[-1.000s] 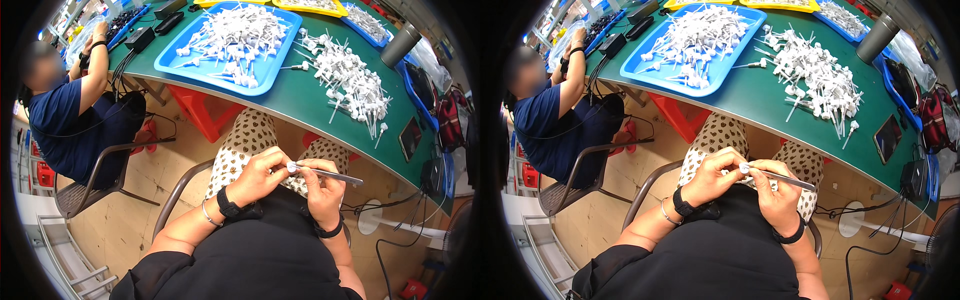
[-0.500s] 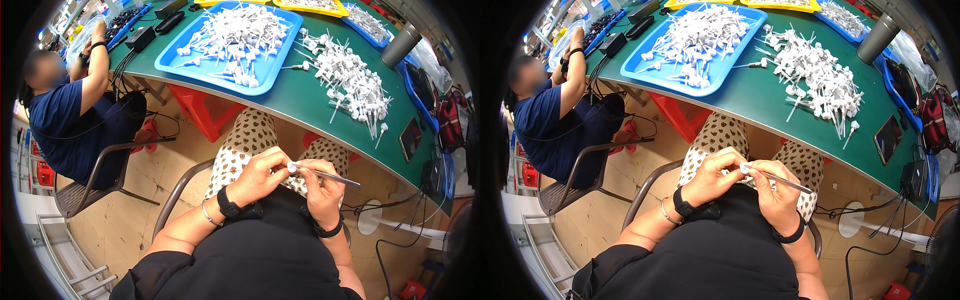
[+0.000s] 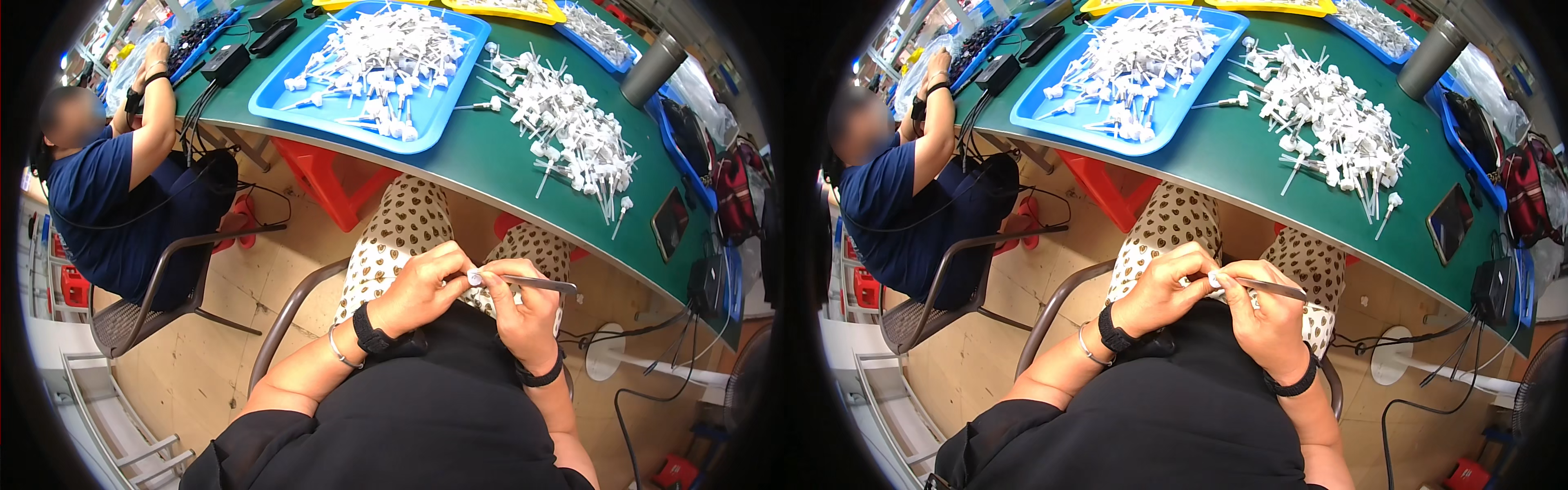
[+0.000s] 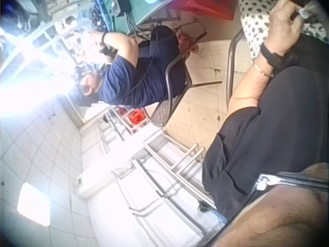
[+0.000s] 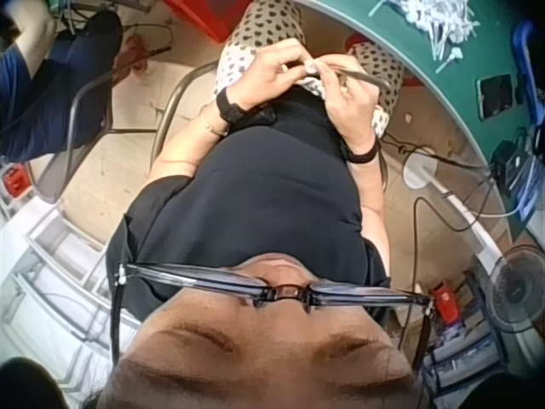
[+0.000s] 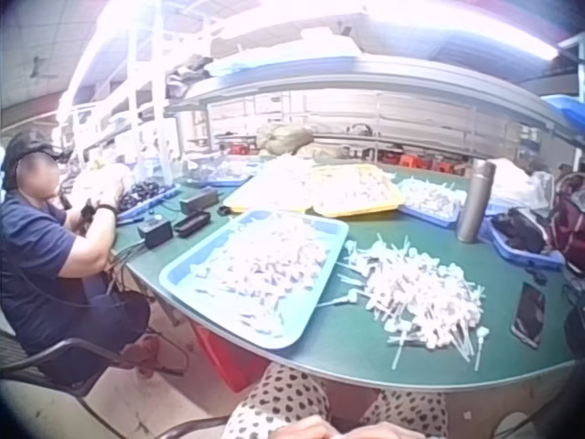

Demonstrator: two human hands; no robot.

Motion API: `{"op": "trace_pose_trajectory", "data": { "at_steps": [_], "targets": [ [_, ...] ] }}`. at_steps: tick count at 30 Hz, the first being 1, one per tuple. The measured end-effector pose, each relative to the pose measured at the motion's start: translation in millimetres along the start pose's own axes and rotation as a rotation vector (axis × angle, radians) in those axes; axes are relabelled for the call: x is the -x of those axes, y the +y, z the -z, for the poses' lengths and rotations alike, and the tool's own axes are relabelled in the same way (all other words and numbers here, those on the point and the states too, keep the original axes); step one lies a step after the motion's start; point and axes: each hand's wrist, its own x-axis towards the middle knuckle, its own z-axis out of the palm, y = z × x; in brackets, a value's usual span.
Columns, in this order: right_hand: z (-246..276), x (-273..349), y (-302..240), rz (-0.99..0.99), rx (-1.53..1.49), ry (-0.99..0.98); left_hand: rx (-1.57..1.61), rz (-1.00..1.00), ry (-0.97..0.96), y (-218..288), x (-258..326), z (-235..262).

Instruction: The person sits at a green workbench and repeatedly picks up small white plastic components from a blue tray. Using tweezers, they manipulate each component and place it back onto the table or tray. The process is repetitive and focused on individual handling of the parts.

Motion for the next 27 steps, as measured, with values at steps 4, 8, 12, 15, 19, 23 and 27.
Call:
{"op": "trace_pose_trajectory", "data": {
  "at_steps": [4, 8, 12, 15, 19, 23, 27],
  "targets": [
    [3.5, 0.2, -2.9, -0.042, 0.056, -0.078, -0.046, -0.029, -0.023, -0.8, -0.3, 0.8],
    [6.0, 0.2, -4.4, -0.126, -0.07, -0.062, 0.029, 0.021, -0.011, -0.8, -0.1, 1.7],
    [-2.3, 6.3, 1.6, -0.134, -0.248, 0.121, 0.186, 0.106, -0.009, 3.2, -3.1, 5.4],
    [-0.1, 8.9, 5.8, -0.181, -0.285, 0.13, 0.29, 0.16, -0.015, 2.8, -1.6, 7.6],
    [-0.7, 9.7, 5.9, -0.225, -0.348, 0.15, 0.354, 0.189, -0.011, -0.3, -0.6, 7.5],
    [-3.2, 11.8, 8.7, -0.206, -0.348, 0.15, 0.372, 0.207, 0.009, 2.1, -0.8, 6.7],
    [-4.1, 10.9, 6.3, -0.219, -0.367, 0.149, 0.377, 0.224, 0.017, 0.7, -0.2, 6.0]
  ]
}}
